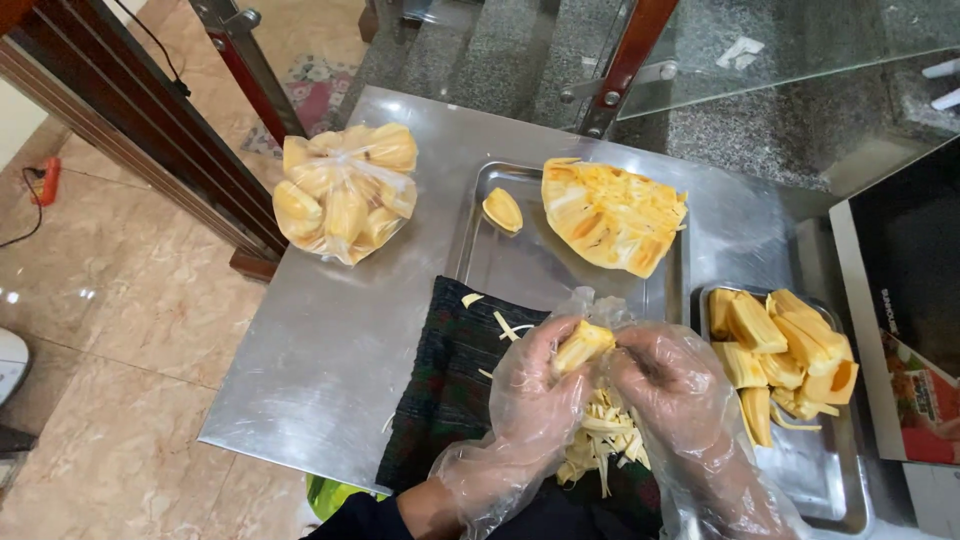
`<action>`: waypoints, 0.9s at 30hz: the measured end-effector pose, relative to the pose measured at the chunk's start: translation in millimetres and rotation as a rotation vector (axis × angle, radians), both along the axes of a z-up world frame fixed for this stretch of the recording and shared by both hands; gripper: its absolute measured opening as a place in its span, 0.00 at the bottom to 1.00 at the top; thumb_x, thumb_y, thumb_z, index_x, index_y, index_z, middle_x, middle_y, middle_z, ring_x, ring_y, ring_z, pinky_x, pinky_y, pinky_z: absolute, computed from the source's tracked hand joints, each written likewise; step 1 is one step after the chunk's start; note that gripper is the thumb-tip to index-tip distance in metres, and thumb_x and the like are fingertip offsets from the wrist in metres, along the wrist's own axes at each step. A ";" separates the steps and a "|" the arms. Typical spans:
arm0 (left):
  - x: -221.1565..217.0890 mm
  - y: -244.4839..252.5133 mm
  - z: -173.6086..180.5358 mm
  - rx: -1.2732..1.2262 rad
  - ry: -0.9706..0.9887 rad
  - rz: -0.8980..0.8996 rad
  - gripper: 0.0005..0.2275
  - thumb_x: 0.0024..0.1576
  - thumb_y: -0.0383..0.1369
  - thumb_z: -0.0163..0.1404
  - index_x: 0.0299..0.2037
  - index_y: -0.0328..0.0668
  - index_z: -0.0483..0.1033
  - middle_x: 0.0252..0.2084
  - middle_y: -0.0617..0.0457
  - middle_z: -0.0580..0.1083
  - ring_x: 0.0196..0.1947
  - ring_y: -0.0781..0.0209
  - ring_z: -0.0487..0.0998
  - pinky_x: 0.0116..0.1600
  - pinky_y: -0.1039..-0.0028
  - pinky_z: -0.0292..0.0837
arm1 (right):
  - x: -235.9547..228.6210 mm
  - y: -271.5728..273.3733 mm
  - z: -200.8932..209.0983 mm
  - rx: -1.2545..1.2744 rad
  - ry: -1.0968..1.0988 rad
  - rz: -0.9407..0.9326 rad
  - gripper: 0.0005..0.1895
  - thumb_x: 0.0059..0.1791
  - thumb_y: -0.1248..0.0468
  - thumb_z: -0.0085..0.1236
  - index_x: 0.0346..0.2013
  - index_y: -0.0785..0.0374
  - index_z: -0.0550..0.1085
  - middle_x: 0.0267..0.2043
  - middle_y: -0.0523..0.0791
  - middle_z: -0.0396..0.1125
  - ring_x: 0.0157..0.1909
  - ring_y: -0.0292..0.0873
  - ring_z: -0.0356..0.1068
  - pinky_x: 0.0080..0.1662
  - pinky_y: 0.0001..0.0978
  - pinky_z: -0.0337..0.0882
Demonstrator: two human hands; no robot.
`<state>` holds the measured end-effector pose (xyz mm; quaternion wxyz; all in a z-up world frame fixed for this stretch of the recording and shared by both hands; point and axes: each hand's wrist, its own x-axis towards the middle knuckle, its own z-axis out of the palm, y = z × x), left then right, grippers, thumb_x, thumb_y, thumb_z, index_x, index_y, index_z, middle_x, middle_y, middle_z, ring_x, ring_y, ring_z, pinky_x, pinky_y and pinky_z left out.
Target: Shredding jackfruit segments into smaller strips by hand
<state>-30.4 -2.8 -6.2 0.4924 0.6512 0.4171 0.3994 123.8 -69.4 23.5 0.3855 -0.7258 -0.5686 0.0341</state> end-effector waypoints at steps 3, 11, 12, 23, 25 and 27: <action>2.1 2.1 -2.6 0.056 -0.006 0.020 0.24 0.46 0.27 0.58 0.56 0.54 0.77 0.49 0.55 0.82 0.46 0.56 0.84 0.51 0.70 0.78 | -2.0 3.7 1.8 0.030 0.018 -0.018 0.08 0.44 0.62 0.68 0.35 0.59 0.82 0.35 0.42 0.77 0.38 0.42 0.74 0.45 0.34 0.73; 1.8 1.4 -3.2 0.000 -0.101 -0.016 0.23 0.48 0.27 0.57 0.57 0.53 0.77 0.51 0.54 0.80 0.50 0.58 0.82 0.56 0.71 0.77 | 7.6 0.3 -15.0 0.034 0.100 -0.023 0.09 0.42 0.66 0.65 0.37 0.59 0.83 0.39 0.44 0.77 0.41 0.41 0.75 0.47 0.31 0.74; 1.5 2.9 -3.9 -0.001 -0.101 -0.016 0.23 0.48 0.27 0.57 0.57 0.53 0.77 0.51 0.54 0.80 0.50 0.58 0.82 0.56 0.71 0.77 | 0.5 2.6 -2.6 0.033 0.100 -0.022 0.09 0.42 0.66 0.65 0.37 0.59 0.83 0.39 0.44 0.77 0.41 0.41 0.75 0.47 0.31 0.74; 2.1 7.6 9.8 -0.046 0.012 -0.048 0.22 0.48 0.24 0.56 0.55 0.50 0.78 0.49 0.55 0.83 0.45 0.59 0.85 0.50 0.73 0.80 | 2.8 7.5 9.1 0.020 -0.014 0.072 0.10 0.47 0.59 0.66 0.37 0.62 0.81 0.35 0.45 0.76 0.37 0.43 0.74 0.40 0.35 0.74; 2.0 7.0 9.9 -0.129 0.062 -0.054 0.22 0.49 0.26 0.58 0.56 0.57 0.78 0.48 0.57 0.83 0.43 0.61 0.86 0.45 0.73 0.82 | 2.3 5.4 16.0 0.001 0.048 0.063 0.08 0.47 0.61 0.63 0.37 0.61 0.81 0.37 0.45 0.77 0.40 0.43 0.75 0.45 0.36 0.73; 4.1 9.3 25.5 -0.206 0.115 -0.058 0.23 0.51 0.29 0.61 0.57 0.64 0.77 0.48 0.60 0.84 0.41 0.62 0.87 0.41 0.73 0.84 | 6.4 4.5 15.7 -0.011 0.110 0.057 0.07 0.47 0.63 0.61 0.37 0.59 0.82 0.39 0.44 0.78 0.44 0.44 0.76 0.49 0.38 0.72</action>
